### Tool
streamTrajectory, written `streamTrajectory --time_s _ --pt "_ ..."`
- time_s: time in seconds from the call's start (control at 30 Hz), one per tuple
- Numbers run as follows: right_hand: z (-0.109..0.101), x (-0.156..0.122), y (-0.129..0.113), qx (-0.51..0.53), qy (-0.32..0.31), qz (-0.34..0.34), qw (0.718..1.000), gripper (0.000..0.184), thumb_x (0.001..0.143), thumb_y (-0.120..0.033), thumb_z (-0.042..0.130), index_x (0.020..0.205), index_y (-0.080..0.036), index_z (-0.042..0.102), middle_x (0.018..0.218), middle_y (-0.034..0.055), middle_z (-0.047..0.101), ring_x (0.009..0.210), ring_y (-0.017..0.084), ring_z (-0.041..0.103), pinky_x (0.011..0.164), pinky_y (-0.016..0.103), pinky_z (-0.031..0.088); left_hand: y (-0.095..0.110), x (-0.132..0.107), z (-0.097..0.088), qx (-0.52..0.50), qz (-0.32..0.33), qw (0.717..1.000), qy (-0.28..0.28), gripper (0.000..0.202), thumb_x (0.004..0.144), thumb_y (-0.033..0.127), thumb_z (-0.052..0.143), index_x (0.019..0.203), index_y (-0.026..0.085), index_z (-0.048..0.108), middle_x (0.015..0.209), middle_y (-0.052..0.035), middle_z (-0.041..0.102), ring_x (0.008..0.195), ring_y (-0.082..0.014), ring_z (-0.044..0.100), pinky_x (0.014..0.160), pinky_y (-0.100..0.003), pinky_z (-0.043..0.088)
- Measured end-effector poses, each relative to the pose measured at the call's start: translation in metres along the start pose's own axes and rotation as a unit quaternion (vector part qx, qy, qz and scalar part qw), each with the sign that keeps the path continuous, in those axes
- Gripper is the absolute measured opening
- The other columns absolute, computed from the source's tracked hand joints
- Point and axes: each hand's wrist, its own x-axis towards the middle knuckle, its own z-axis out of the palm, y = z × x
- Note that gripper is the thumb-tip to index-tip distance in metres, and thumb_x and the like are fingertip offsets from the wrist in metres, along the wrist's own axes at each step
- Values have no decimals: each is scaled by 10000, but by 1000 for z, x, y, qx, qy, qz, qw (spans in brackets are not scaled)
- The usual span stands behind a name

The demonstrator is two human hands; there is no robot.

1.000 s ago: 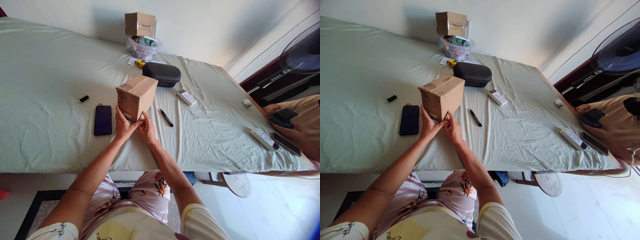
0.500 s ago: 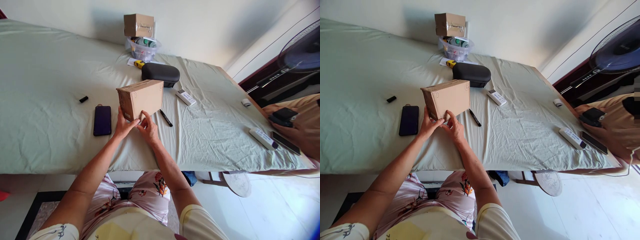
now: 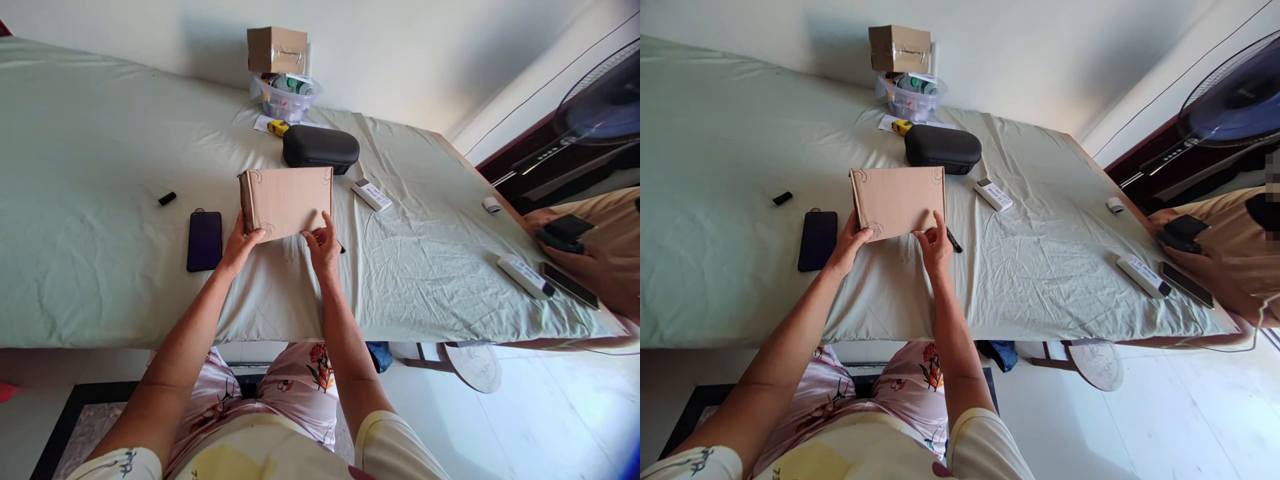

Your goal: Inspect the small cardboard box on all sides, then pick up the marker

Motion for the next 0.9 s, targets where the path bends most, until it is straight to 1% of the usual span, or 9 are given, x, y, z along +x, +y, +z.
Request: streamTrajectory --time_s 0.1,0.17,0.3,0.37,0.47,0.6,0.73,0.83,0.9 --pt "-8 8 9 -2 60 29 998 721 885 -469 751 1529 -219 547 729 -60 667 609 134 595 677 303 503 7 1 -2 35 9 999 3 633 797 526 794 1356 252 680 1357 -81 733 1401 -332 609 1183 -460 501" --pt "-14 12 12 4 93 50 994 641 900 -490 724 1460 -208 589 709 -58 660 588 132 590 643 296 492 9 0 -2 31 11 999 18 567 812 540 776 1296 252 713 1310 -84 751 1376 -338 620 1143 -449 525" --pt "-21 15 12 49 91 88 991 396 954 -580 616 1038 -203 703 650 -39 638 565 119 587 587 268 468 6 1 -2 17 -12 999 43 560 782 625 786 1217 276 738 1295 -75 754 1327 -337 635 1068 -442 548" --pt "-19 13 7 69 65 94 991 441 974 -631 565 880 -211 659 591 -41 599 537 112 570 562 259 450 2 2 -3 2 -31 997 71 614 757 706 785 1205 290 731 1339 -83 733 1347 -349 618 1029 -449 551" --pt "-15 9 -1 109 29 85 990 502 953 -714 569 839 -227 606 570 -47 589 509 104 551 533 252 441 -2 5 -5 -31 -26 994 105 671 745 788 773 1212 313 697 1406 -96 688 1421 -361 567 1012 -463 548" --pt "-12 5 -11 181 -53 76 979 570 852 -793 677 794 -235 577 591 -40 619 518 107 581 524 254 461 -6 8 -11 -28 15 992 121 693 727 728 851 1231 303 636 1368 -84 671 1400 -289 574 1061 -418 540" --pt "-11 0 -23 255 -180 98 945 589 754 -773 804 718 -237 561 562 -46 630 499 112 611 498 243 466 -5 9 -15 -29 46 988 144 755 735 668 875 1321 305 567 1451 -74 625 1427 -246 552 1106 -380 533" --pt "-8 -7 -36 287 -252 120 916 580 731 -742 847 671 -235 572 552 -33 676 499 116 637 504 239 485 -3 10 -18 -35 43 984 170 914 716 674 879 1448 328 455 1550 -97 565 1469 -278 530 1117 -429 551" --pt "-4 -12 -44 301 -275 132 904 573 723 -733 860 653 -233 589 557 -20 706 501 116 642 510 237 488 -5 12 -21 -45 38 981 183 1060 705 667 888 1548 362 323 1629 -106 493 1500 -290 509 1148 -459 542"
